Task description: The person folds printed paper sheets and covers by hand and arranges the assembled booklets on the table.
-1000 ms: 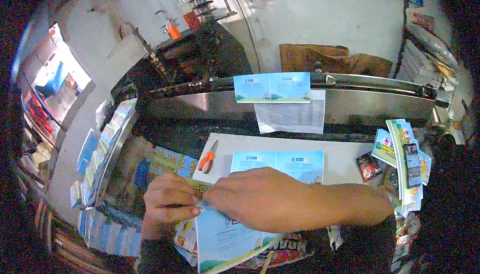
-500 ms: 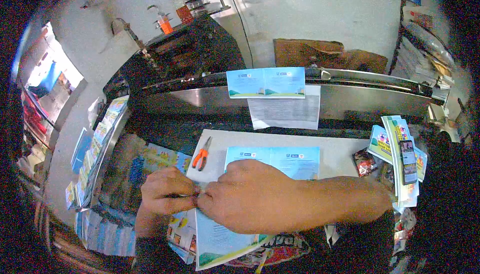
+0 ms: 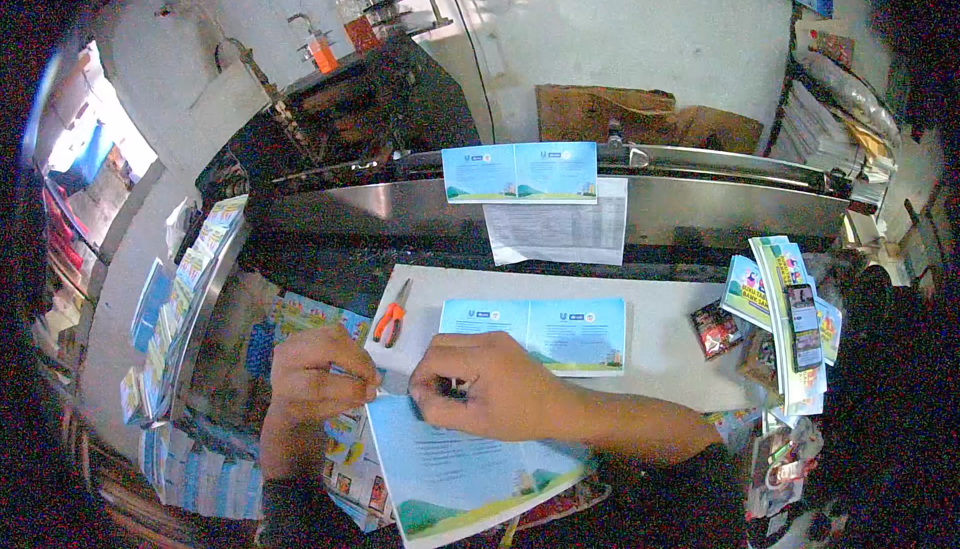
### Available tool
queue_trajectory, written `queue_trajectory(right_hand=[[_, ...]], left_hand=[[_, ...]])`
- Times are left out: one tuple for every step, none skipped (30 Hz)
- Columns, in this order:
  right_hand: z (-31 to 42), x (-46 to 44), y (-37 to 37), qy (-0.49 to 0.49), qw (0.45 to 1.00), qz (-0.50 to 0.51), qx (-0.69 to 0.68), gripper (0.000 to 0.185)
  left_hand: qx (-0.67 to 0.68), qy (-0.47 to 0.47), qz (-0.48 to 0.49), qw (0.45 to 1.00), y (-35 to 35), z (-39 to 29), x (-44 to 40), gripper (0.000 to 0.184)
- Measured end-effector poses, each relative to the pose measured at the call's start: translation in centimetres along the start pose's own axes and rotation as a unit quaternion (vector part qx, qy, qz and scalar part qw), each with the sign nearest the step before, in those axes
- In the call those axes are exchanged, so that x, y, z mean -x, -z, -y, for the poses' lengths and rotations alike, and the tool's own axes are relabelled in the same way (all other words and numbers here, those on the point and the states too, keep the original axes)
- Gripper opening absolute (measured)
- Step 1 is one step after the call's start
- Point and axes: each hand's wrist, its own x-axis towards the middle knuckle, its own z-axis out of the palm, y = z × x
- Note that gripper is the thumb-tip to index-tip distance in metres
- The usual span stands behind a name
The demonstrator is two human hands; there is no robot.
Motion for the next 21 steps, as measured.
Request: queue_trajectory(right_hand=[[-0.1,-0.1,0.3,-0.031,0.999,0.025,-0.01,0.012],[-0.3,-0.3,0.3,-0.031,0.999,0.022,-0.011,0.012],[-0.5,-0.6,0.2,0.035,0.999,0.021,0.021,0.012],[-0.6,-0.7,0.2,0.101,0.993,0.019,0.052,0.012],[-0.6,-0.7,0.3,0.099,0.994,0.017,0.052,0.012],[-0.5,-0.8,0.5,0.081,0.993,0.05,0.068,0.013],[-0.5,-0.8,0.7,0.064,0.991,0.084,0.085,0.014],[-0.4,-0.9,0.7,0.063,0.991,0.084,0.085,0.014],[-0.4,-0.9,0.7,0.044,0.995,0.064,0.067,0.014],[-0.4,-0.9,0.7,0.023,0.997,0.045,0.049,0.013],[-0.7,-0.8,0.8,0.017,0.997,0.044,0.054,0.013],[-1.2,-0.8,0.8,0.032,0.997,0.049,0.049,0.015],[-1.5,-0.7,0.9,0.043,0.997,0.052,0.047,0.017],[-1.5,-0.7,1.0,0.028,0.997,0.041,0.059,0.017],[-1.5,-0.8,1.0,0.043,0.996,0.045,0.058,0.017],[-1.6,-0.8,1.0,0.058,0.996,0.048,0.056,0.018],[-1.9,-0.8,1.2,0.04,0.996,0.035,0.068,0.018],[-2.2,-0.9,1.2,0.091,0.994,0.042,0.05,0.017],[-2.5,-0.9,1.4,0.147,0.987,0.052,0.031,0.017],[-2.7,-0.9,1.5,0.14,0.988,0.047,0.036,0.017],[-2.9,-0.9,1.6,0.156,0.986,0.047,0.03,0.017]], left_hand=[[0.0,-0.001,0.002,1.0,0.0,0.3,0.3,0.017],[0.007,0.015,-0.002,1.0,-0.2,0.7,0.8,0.017],[0.015,0.033,-0.007,0.999,-0.5,0.8,1.1,0.017],[0.017,0.033,-0.005,0.999,-0.6,0.8,1.1,0.017],[0.004,0.034,-0.006,0.999,-0.6,0.7,1.0,0.018],[-0.009,0.036,-0.008,0.999,-0.7,0.6,0.9,0.018],[-0.008,0.036,-0.008,0.999,-0.7,0.6,0.8,0.018],[-0.005,0.034,-0.011,0.999,-0.7,0.7,0.6,0.017],[-0.003,0.032,-0.015,0.999,-0.7,0.7,0.5,0.016],[-0.002,0.033,-0.017,0.999,-0.6,0.7,0.7,0.016],[0.0,0.03,-0.028,0.999,-0.5,1.0,1.0,0.016],[0.008,0.024,-0.037,0.999,-0.6,1.5,1.1,0.015],[0.023,0.014,-0.036,0.999,-0.5,1.7,0.9,0.015],[0.029,0.021,-0.052,0.998,-0.3,1.5,0.6,0.015],[0.039,0.028,-0.066,0.997,-0.3,1.4,0.4,0.016],[0.064,0.071,-0.069,0.993,-0.5,1.6,0.9,0.017],[0.087,0.116,-0.07,0.987,-0.9,1.8,1.3,0.019],[0.105,0.109,-0.064,0.986,-1.4,1.6,0.9,0.019],[0.093,0.118,-0.076,0.986,-1.7,1.3,0.5,0.019],[0.076,0.128,-0.09,0.985,-1.9,1.1,0.2,0.02],[0.082,0.126,-0.088,0.985,-2.1,1.1,0.1,0.02]])
